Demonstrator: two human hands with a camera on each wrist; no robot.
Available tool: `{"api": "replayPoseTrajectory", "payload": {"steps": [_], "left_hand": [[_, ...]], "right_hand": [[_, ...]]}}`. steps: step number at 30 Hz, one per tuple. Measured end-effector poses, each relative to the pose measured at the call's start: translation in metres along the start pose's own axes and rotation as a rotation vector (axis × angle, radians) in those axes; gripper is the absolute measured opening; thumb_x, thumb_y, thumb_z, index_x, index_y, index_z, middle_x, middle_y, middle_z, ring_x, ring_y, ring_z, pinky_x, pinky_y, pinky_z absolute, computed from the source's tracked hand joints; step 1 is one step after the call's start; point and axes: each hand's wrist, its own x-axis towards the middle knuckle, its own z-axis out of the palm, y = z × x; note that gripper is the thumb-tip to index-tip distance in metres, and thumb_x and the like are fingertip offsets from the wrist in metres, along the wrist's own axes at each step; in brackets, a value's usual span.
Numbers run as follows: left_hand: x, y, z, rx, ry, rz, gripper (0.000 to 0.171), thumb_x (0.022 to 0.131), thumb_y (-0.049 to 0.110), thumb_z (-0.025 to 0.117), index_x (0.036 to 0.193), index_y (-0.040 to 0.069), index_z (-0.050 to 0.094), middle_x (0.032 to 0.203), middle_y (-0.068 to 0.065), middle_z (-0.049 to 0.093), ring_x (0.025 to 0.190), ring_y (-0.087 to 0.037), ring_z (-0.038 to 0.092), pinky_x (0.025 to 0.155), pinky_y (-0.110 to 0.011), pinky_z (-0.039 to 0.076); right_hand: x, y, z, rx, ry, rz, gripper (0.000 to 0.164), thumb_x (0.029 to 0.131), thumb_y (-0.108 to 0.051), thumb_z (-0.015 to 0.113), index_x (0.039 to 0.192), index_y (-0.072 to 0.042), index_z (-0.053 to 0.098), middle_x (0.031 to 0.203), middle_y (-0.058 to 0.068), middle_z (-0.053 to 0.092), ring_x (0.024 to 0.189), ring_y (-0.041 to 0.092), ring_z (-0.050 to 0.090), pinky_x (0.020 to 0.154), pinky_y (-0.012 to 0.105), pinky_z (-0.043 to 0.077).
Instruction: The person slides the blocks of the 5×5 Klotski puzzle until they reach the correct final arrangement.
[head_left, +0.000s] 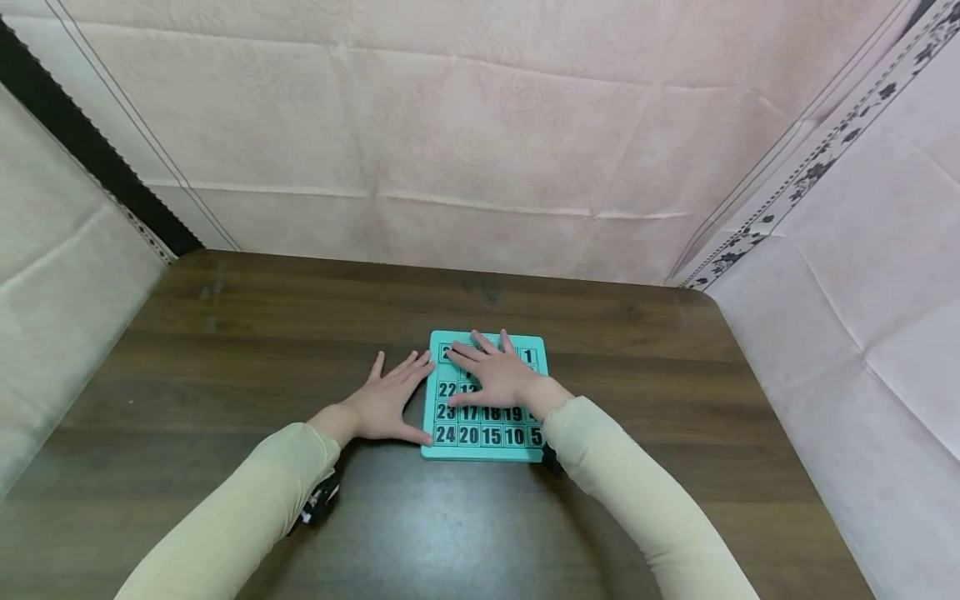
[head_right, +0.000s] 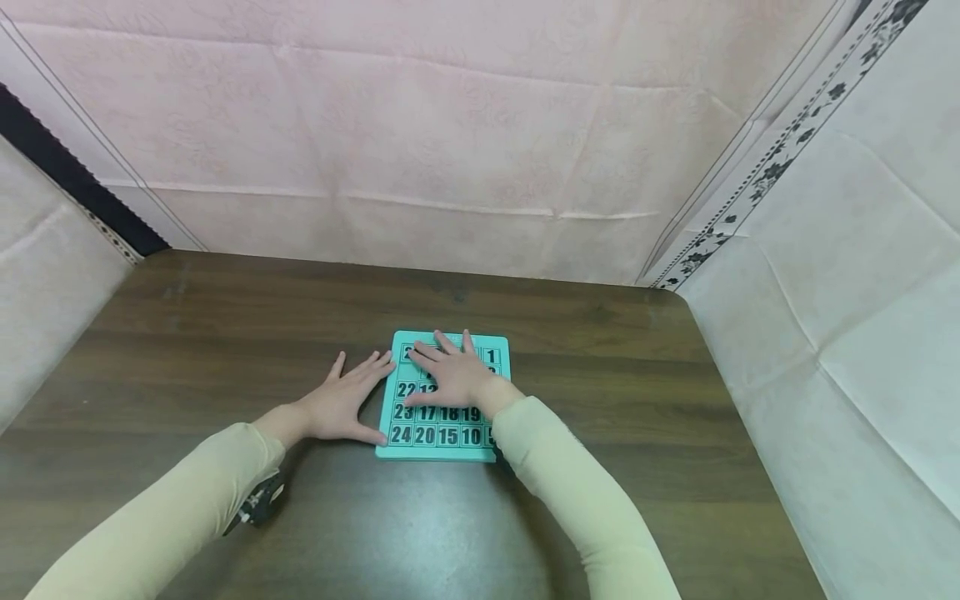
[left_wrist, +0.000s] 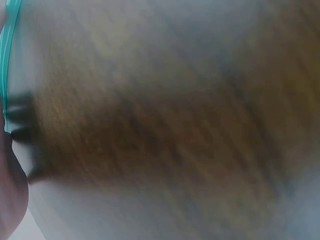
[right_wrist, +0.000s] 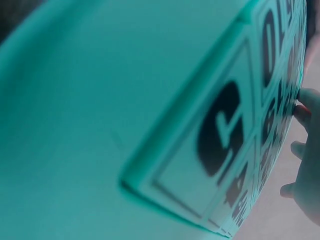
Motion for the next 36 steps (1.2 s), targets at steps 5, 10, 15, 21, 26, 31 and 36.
{"api": "replayPoseTrajectory", "payload": {"steps": [5,10,15,21,26,31,36], "left_hand": [[0.000,0.000,0.000,-0.007,-0.004,0.001,0.112,0.069,0.077,0.057,0.151,0.013,0.016,0.159,-0.004,0.006,0.147,-0.027,0.006,0.109,-0.065,-0.007],[0.001,0.000,0.000,-0.006,-0.007,0.003,0.112,0.069,0.077,0.057,0.151,0.012,0.015,0.159,-0.005,0.007,0.147,-0.027,0.006,0.109,-0.065,-0.007],[0.001,0.000,0.000,-0.007,-0.008,0.002,0.112,0.069,0.076,0.058,0.151,0.012,0.016,0.159,-0.005,0.006,0.147,-0.027,0.006,0.109,-0.065,-0.007],[0.001,0.000,0.000,0.004,-0.006,0.003,0.113,0.069,0.078,0.057,0.151,0.013,0.015,0.159,-0.005,0.006,0.147,-0.027,0.005,0.109,-0.064,-0.008],[0.001,0.000,-0.001,0.005,-0.003,0.002,0.113,0.068,0.079,0.056,0.151,0.013,0.016,0.159,-0.005,0.006,0.147,-0.027,0.005,0.109,-0.064,-0.008],[0.001,0.000,0.001,-0.001,-0.004,0.001,0.113,0.069,0.078,0.057,0.151,0.012,0.016,0.159,-0.005,0.006,0.147,-0.027,0.006,0.109,-0.065,-0.007],[0.001,0.000,0.000,0.004,-0.011,-0.015,0.114,0.068,0.079,0.056,0.151,0.014,0.015,0.159,-0.003,0.005,0.147,-0.025,0.005,0.110,-0.063,-0.008]], "right_hand": [[-0.003,-0.001,0.002,-0.014,0.008,-0.016,0.085,0.082,-0.077,0.036,0.151,-0.031,0.014,0.158,-0.011,0.011,0.147,0.022,-0.002,0.114,0.058,-0.004],[-0.007,-0.002,0.005,-0.034,0.011,-0.041,0.086,0.082,-0.077,0.036,0.151,-0.031,0.013,0.158,-0.011,0.010,0.147,0.021,-0.004,0.113,0.059,-0.005],[-0.012,-0.004,0.009,-0.044,0.008,-0.056,0.086,0.081,-0.077,0.036,0.151,-0.031,0.013,0.158,-0.011,0.010,0.147,0.020,-0.005,0.113,0.058,-0.005],[-0.017,-0.008,0.011,-0.049,0.014,-0.069,0.087,0.081,-0.076,0.038,0.151,-0.030,0.014,0.158,-0.010,0.011,0.147,0.021,-0.004,0.114,0.058,-0.004],[-0.019,-0.009,0.012,-0.058,0.028,-0.072,0.085,0.082,-0.076,0.037,0.151,-0.030,0.015,0.158,-0.009,0.012,0.147,0.022,-0.002,0.114,0.058,-0.001],[-0.022,-0.006,0.012,-0.006,0.044,-0.055,0.085,0.084,-0.074,0.039,0.151,-0.027,0.015,0.159,-0.006,0.011,0.147,0.023,-0.001,0.114,0.058,-0.002],[-0.022,0.002,0.012,0.015,0.100,0.015,0.088,0.085,-0.071,0.040,0.151,-0.020,0.016,0.159,-0.001,0.013,0.147,0.025,0.003,0.113,0.060,0.000]]}}
